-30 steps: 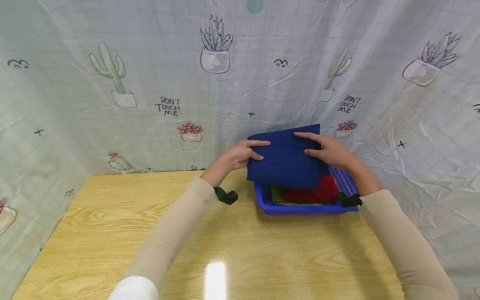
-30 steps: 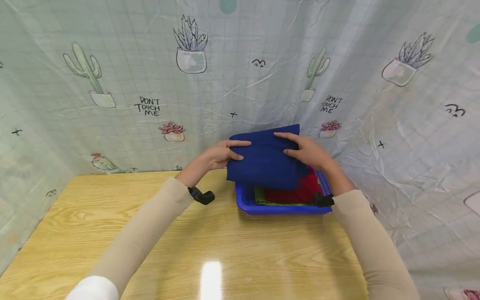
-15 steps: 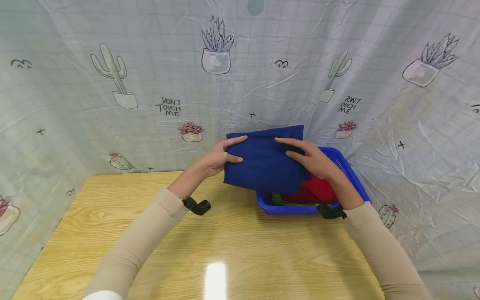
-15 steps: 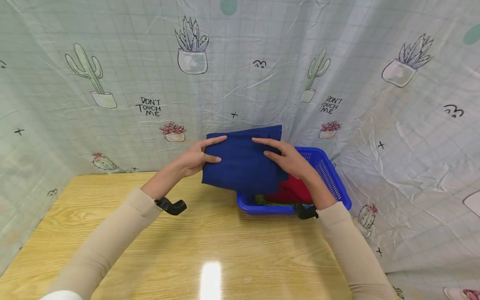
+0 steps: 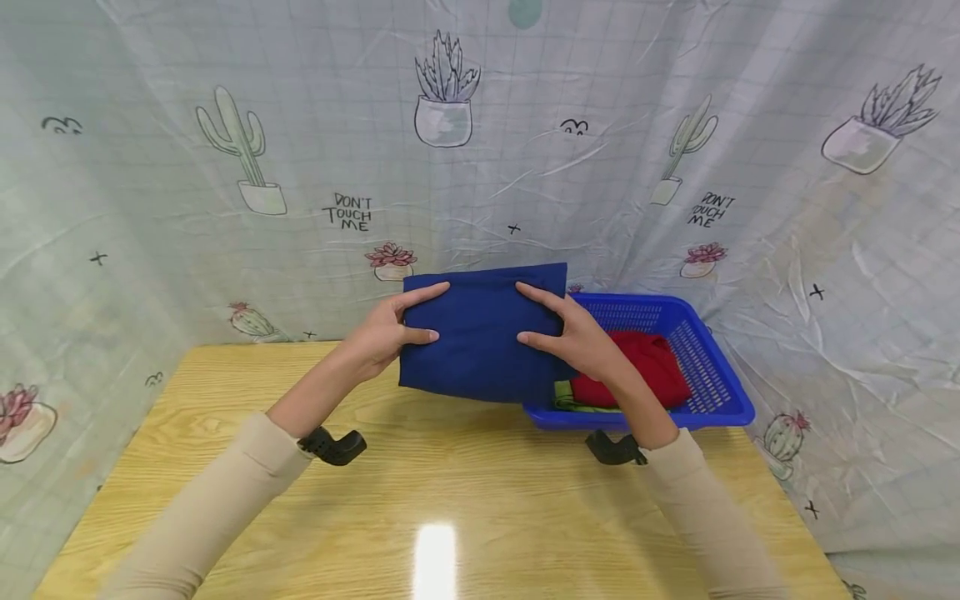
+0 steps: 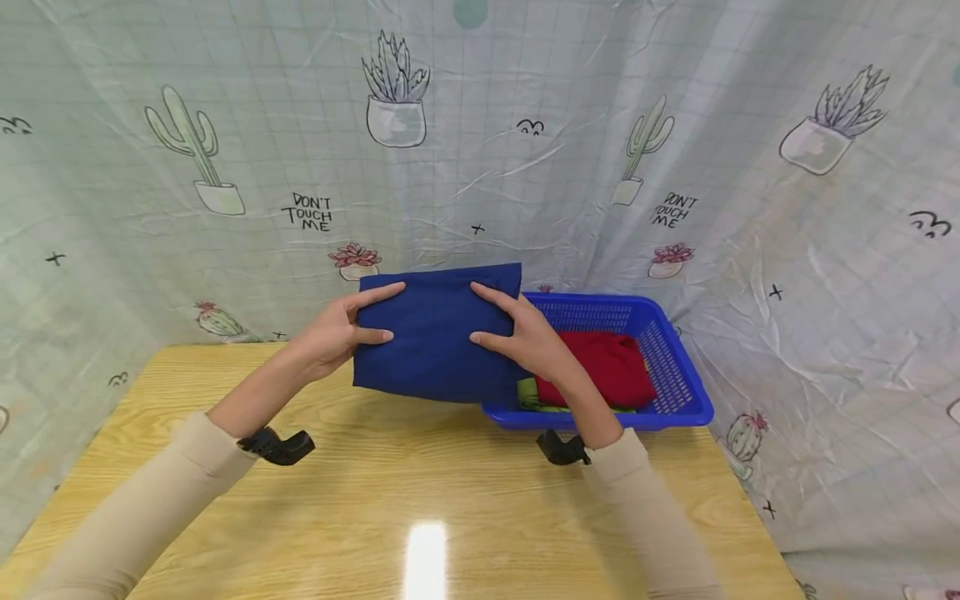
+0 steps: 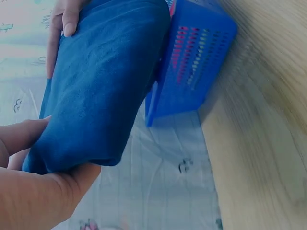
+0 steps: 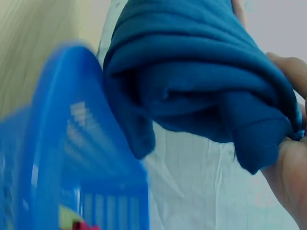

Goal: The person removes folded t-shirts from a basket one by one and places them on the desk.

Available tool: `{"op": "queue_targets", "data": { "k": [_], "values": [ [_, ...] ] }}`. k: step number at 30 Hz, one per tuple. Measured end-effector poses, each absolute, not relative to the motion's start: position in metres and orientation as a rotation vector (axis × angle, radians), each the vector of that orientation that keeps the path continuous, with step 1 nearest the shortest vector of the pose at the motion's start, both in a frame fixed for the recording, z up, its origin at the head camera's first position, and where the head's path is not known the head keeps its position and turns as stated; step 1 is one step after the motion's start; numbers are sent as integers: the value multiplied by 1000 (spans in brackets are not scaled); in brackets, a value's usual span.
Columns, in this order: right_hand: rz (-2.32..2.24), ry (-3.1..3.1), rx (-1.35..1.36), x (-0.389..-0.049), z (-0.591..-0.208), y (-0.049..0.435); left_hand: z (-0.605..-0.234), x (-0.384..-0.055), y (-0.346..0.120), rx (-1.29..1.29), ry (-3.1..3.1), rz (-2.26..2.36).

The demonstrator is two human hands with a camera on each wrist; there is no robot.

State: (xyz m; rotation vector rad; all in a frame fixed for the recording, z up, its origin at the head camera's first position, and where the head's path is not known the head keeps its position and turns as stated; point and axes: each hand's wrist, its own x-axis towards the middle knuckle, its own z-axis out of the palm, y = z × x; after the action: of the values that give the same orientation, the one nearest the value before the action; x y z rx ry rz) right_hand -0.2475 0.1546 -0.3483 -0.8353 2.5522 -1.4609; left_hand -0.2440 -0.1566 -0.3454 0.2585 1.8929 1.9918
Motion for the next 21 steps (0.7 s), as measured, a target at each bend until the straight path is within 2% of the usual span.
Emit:
{"op": "queue_targets", "data": {
  "k": [9,21],
  "values": [
    [-1391,2721,-912,-236,-364,114,-350,-224,-191,255,2108,1904],
    [-1606,2631,-939,-230,-397,77,-365,-209,-221,247,2169,1891]
  ]
}}
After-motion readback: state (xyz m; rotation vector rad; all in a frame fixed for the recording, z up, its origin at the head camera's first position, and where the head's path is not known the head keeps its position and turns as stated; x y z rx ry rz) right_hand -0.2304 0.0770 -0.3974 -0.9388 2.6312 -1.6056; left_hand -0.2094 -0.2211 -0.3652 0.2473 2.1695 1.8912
